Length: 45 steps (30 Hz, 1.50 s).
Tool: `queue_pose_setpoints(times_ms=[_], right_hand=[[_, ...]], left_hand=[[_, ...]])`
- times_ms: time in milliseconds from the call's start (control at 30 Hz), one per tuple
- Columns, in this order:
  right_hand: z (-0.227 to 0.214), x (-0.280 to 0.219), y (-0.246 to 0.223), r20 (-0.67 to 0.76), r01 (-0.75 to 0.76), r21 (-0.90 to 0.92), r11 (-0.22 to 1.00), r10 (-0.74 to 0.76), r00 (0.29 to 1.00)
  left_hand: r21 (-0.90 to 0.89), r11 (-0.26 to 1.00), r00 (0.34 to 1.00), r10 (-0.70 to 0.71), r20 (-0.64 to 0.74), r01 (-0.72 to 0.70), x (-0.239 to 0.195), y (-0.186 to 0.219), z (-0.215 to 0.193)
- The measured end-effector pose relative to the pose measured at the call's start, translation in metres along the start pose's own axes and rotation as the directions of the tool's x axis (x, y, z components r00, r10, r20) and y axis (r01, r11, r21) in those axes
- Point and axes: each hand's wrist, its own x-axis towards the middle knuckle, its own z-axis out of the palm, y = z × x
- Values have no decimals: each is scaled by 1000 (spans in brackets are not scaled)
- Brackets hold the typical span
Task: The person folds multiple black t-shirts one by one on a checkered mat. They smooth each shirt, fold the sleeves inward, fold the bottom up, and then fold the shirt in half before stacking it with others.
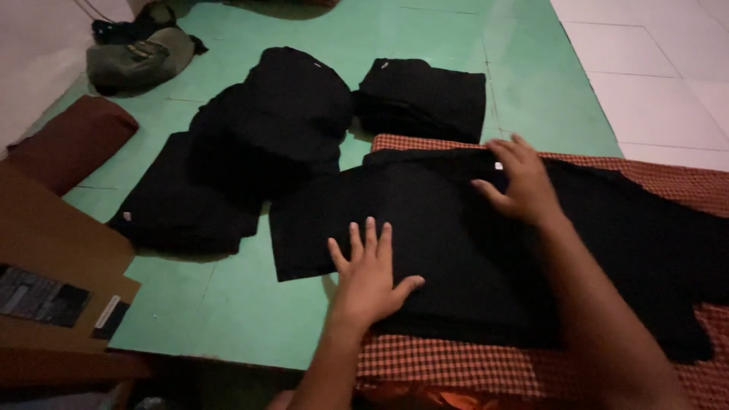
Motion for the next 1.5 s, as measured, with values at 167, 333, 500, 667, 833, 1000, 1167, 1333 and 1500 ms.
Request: queue_pose_setpoints(times_ms=[167,333,500,667,833,1000,1167,1333,1500], right_hand=[[-27,-60,48,56,-101,-97,990,107,993],[-23,-80,60,143,-49,-131,990,67,987],[-10,-87,59,216,-125,-224,967,174,961],[-10,-90,59,289,-190,-190,963,239,927],[-24,-97,97,51,-104,67,992,101,994],[-72,-138,135,226,-335,-173,926,368,902],[-63,-151,144,240,-342,-340,876,432,869],[-95,-130,36,70,45,-394,918,-19,997],[-100,-187,-7,518,-87,-373,924,286,806]], left_hand=[[103,976,944,211,-253,-191,13,19,7],[196,929,765,371,-527,-315,115,43,71],[361,887,870,399,-291,-286,194,63,76],[304,907,919,354,-172,-293,209,58,70],[242,921,918,351,-182,-304,159,89,54],[274,922,954,296,-45,-273,105,94,70],[294,915,959,282,17,-275,103,91,75],[310,904,950,312,-5,-296,61,117,64],[281,916,958,281,59,-286,20,96,81]])
